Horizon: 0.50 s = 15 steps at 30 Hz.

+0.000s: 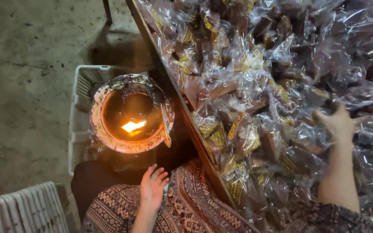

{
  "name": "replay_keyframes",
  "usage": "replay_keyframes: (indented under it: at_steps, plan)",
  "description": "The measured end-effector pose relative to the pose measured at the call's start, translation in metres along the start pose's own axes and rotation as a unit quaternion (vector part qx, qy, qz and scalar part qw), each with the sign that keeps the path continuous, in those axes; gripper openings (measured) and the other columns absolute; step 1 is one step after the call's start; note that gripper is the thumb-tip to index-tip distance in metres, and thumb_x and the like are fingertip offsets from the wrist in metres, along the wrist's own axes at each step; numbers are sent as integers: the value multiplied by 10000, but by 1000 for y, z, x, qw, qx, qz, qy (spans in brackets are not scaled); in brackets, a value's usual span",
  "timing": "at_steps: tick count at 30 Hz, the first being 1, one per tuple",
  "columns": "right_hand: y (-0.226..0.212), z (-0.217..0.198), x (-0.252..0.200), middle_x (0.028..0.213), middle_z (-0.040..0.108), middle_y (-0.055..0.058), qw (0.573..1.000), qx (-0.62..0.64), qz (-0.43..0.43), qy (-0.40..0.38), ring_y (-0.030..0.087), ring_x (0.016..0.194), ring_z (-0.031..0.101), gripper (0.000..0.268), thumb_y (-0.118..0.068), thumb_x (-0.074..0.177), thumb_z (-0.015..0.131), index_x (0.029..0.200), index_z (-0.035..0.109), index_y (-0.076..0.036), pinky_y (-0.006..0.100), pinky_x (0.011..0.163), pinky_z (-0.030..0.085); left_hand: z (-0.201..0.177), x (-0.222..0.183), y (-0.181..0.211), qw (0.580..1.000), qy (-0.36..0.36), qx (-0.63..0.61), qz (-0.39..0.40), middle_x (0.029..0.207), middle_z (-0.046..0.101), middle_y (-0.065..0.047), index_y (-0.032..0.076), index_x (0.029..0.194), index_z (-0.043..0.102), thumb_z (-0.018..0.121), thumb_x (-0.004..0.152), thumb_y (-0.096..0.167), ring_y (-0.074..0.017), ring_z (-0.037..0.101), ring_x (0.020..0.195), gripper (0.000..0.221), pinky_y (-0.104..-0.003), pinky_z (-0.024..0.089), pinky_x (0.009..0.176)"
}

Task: Sealing plastic bags by melting the edges over a candle flame

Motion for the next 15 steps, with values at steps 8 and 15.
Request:
replay_keyframes:
  at_steps: [8,15]
  plan:
    - [-168,2,-73,1260,532,441,996,72,35,-35,611,1107,540,954,-541,810,597,1630,355,-118,651,951,404,-5,11,-25,999,-15,20,-40,1047,640,-158,4,1306,586,571,985,257,-276,606,913,410,-388,482,759]
    - [-326,-12,-108,1517,375,374,989,-38,-99,-106,488,1385,420,1145,-789,810,582,1667,145,-168,696,1076,348,7,8,-32,996,-15,77,-48,1015,644,-163,-7,1321,558,538,999,255,-256,596,852,416,-369,470,728]
Point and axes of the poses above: each hand's wrist, its own x-axis towards the middle knuckle, its own z-axis out of the palm, y = z × x, the point moved 9 cm from there along x, towards the middle knuckle
